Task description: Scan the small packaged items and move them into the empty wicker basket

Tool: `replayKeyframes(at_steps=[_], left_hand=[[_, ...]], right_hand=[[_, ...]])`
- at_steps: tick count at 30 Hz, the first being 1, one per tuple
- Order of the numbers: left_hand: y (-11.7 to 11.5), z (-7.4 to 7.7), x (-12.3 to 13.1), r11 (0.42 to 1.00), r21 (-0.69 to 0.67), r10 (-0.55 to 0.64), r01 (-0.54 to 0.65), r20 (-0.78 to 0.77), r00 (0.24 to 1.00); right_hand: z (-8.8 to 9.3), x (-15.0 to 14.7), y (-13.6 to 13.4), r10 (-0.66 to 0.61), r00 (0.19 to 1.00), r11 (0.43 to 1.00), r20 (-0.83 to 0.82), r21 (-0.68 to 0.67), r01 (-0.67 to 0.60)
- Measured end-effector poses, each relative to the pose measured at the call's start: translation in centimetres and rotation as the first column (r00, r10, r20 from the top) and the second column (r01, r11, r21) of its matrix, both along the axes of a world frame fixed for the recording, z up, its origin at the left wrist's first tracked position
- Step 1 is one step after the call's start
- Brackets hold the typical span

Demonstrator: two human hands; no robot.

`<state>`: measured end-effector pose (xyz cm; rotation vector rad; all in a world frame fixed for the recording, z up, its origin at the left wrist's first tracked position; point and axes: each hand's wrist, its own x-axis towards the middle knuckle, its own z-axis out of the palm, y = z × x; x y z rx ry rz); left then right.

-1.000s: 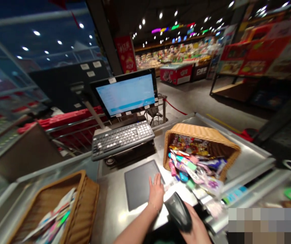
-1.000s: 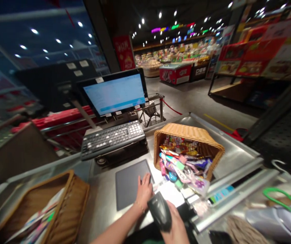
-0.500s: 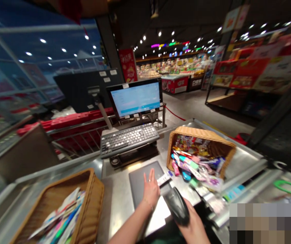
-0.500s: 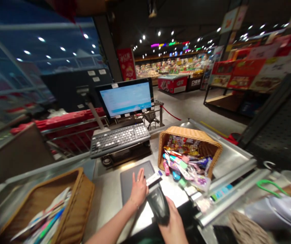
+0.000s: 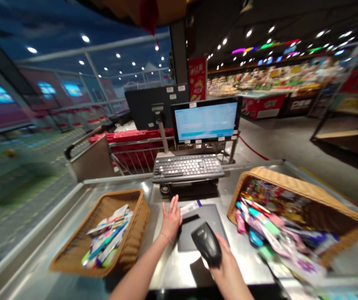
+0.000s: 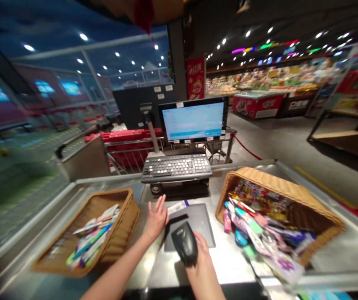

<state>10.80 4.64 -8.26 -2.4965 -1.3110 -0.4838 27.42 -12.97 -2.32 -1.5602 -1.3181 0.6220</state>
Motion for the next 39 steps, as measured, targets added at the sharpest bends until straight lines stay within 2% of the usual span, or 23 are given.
replayKeyframes(at_steps=[5, 9, 13, 21, 39], left_hand=[[0.6, -0.3, -1.1, 0.999, -0.005, 0.048, -0.048, 0.01, 0.999], [0.9, -0.5, -1.6, 0.998, 0.018, 0.059, -0.059, -0.005, 0.998], [1.1, -0.5, -1.6, 0.998, 0.029, 0.061, -0.06, -0.029, 0.998], [1.6, -0.5, -1.4, 0.997, 0.057, 0.057, -0.055, -0.03, 0.998], [2.1, -0.8, -1.9, 0.997, 0.039, 0.07, -0.069, -0.023, 0.997]], right_hand=[[-1.0, -0.3, 1.0, 0.025, 0.997, 1.0, 0.068, 0.009, -0.025], [-1.0, -0.7, 1.5, 0.02, 0.99, 1.0, 0.136, -0.006, -0.019], [-1.2, -0.7, 1.7, 0.057, 0.987, 0.998, 0.147, -0.008, -0.056], [-2.7, 0.3, 2.2, 0.055, 0.976, 0.998, 0.213, -0.035, -0.049], [-3.0, 0.5, 2.5, 0.085, 0.965, 0.995, 0.247, -0.073, -0.069]])
